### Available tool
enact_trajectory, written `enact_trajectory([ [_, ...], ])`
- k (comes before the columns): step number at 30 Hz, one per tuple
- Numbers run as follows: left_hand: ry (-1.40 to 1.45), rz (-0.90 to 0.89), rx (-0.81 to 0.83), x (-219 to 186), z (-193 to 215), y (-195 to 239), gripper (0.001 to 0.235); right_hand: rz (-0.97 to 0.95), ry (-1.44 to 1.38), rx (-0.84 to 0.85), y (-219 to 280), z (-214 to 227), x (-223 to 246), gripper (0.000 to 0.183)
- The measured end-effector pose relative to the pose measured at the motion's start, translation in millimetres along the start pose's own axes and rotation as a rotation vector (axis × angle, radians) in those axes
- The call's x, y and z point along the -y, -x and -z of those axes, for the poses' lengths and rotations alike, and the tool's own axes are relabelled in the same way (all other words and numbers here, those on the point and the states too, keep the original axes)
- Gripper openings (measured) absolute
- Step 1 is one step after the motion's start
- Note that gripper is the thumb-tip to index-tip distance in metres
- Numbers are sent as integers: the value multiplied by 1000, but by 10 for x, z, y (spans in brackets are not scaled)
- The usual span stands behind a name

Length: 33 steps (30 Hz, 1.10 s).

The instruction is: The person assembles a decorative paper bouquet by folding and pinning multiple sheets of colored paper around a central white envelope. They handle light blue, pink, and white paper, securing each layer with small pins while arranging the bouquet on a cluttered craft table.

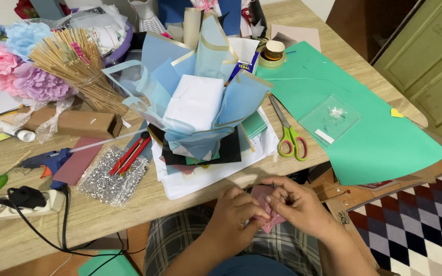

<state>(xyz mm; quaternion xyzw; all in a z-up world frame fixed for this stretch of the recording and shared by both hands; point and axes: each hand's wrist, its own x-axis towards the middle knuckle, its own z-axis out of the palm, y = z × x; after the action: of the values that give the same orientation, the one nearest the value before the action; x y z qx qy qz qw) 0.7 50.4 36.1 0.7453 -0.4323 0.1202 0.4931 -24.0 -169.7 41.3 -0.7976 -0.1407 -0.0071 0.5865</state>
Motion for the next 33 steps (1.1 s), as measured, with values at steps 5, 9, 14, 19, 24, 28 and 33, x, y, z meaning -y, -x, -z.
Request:
enact_trajectory([
  [5, -42, -67, 19, -28, 14, 6, 13, 19, 164, -57, -23, -13, 14, 45],
  [9, -65, -66, 49, -62, 26, 17, 14, -142, 166, -63, 3, -9, 39, 45],
  [14, -130, -118, 34, -94, 51, 9, 18, -179, 222, -61, 0, -6, 118, 45],
  [19, -129, -162, 17, -63, 40, 45, 18, -176, 324, -52, 10, 20, 157, 48],
  [24, -81, -175, -2, -79, 63, 29, 14, -247, 333, -31, 25, 46, 188, 52],
  [28, 5, -127, 26, -24, 60, 37, 14, -160, 373, -63, 15, 45, 147, 48],
  [33, 65, -132, 9, 9, 59, 25, 20, -129, 402, -53, 7, 55, 37, 51],
])
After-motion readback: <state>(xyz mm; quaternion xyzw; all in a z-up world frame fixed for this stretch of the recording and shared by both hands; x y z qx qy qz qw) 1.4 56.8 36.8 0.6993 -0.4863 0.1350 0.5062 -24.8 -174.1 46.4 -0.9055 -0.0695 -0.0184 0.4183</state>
